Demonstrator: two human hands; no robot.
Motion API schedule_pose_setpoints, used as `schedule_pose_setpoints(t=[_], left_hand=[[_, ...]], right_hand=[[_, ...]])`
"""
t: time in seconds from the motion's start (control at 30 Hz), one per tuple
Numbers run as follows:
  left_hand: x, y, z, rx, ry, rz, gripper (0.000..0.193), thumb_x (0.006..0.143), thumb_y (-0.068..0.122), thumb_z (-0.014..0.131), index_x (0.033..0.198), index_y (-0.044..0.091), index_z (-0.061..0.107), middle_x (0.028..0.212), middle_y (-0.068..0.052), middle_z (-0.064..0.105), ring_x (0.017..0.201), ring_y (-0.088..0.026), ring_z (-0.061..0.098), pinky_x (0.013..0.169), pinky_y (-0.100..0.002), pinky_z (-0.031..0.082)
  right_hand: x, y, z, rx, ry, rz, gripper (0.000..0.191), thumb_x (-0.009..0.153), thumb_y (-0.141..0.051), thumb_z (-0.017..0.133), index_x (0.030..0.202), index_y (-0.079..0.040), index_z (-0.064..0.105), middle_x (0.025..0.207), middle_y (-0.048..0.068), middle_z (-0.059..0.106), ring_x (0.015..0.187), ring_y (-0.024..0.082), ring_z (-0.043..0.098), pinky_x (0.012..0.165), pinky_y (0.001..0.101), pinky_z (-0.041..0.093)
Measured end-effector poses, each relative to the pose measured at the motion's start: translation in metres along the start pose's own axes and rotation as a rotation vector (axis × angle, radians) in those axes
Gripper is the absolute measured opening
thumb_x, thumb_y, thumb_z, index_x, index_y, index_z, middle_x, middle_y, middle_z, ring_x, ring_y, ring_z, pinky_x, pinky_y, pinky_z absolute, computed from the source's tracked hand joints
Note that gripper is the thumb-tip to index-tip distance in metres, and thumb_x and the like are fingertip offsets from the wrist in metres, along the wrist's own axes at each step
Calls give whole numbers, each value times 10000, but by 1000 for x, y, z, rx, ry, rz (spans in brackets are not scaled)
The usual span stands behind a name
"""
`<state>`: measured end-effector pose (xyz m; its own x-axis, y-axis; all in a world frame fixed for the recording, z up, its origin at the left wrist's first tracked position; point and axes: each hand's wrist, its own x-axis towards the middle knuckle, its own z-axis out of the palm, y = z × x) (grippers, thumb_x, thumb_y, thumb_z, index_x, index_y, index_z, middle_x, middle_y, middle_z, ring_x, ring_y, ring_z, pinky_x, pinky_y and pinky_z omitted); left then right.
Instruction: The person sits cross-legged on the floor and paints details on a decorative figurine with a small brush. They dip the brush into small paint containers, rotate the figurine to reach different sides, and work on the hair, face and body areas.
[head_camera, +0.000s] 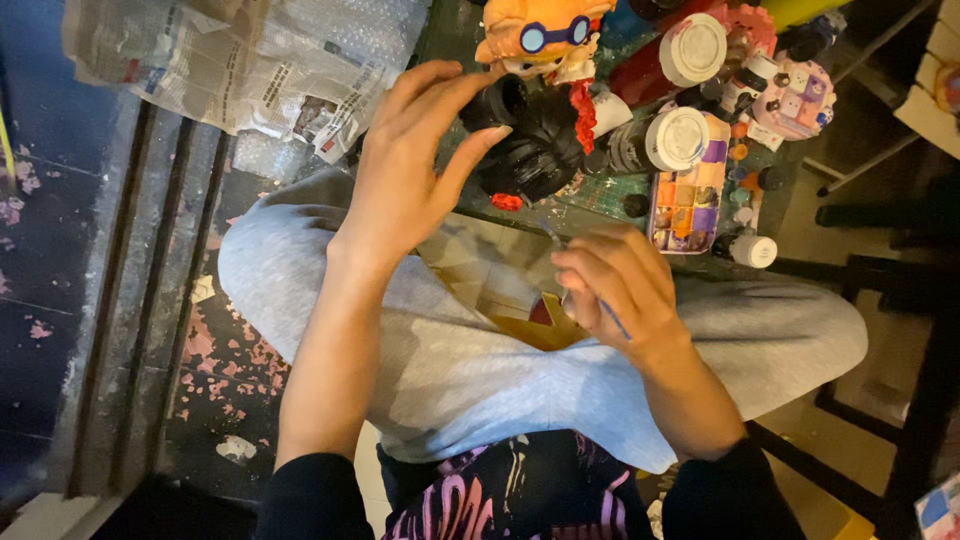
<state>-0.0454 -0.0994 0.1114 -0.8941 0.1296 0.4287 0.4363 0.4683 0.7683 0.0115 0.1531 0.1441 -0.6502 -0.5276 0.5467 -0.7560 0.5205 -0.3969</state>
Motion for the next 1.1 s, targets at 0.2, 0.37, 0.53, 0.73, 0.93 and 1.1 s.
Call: schedule_pose_setpoints(t=[0.2,0.37,0.53,0.73,0.93,1.1], left_hand=[[0,1,-2,6,-2,2,388,1033,170,774,1371,39,637,1323,-195,644,1300,-372,581,1096,-448,486],[-1,3,-2,-1,-11,-9,384,1030,173,776,1365,41,643,1322,-197,644,1301,-371,582,1097,-447,487],[0,3,-1,7,-12,-17,385,1030,177,776,1365,40,646,1329,-202,639,1301,-376,580,1090,-452,485],[-1,2,-2,31,-6,-3,389,1026,183,779,1365,43,649,1330,-200,644,1298,-378,577,1088,-464,471],[-2,2,-2,9,-5,-18,397,1032,192,780,1378,50,646,1331,-198,640,1309,-370,574,1102,-457,472],[-2,1,-1,40,1,6,390,1029,181,781,1369,43,650,1333,-197,645,1313,-376,570,1100,-463,467]], right_hand=[[-4,-1,-1,-28,15,62,116,947,20,665,1063,24,668,990,153,679,938,344,694,845,431,588],[-3,2,0,-8,66,-3,61,970,24,642,1026,1,644,993,140,694,933,338,698,855,450,588],[-5,1,0,-13,1,-10,72,981,-12,652,1042,25,661,967,149,683,899,340,684,830,446,592],[-5,4,-1,8,66,48,126,961,38,586,1078,50,632,1006,167,675,931,342,686,856,445,589],[-6,-5,-5,-56,46,152,128,985,66,607,1098,24,646,1052,167,658,986,353,676,837,420,568],[-3,-3,-6,19,-15,68,151,968,9,658,1116,36,646,1060,162,662,971,356,670,871,453,575]])
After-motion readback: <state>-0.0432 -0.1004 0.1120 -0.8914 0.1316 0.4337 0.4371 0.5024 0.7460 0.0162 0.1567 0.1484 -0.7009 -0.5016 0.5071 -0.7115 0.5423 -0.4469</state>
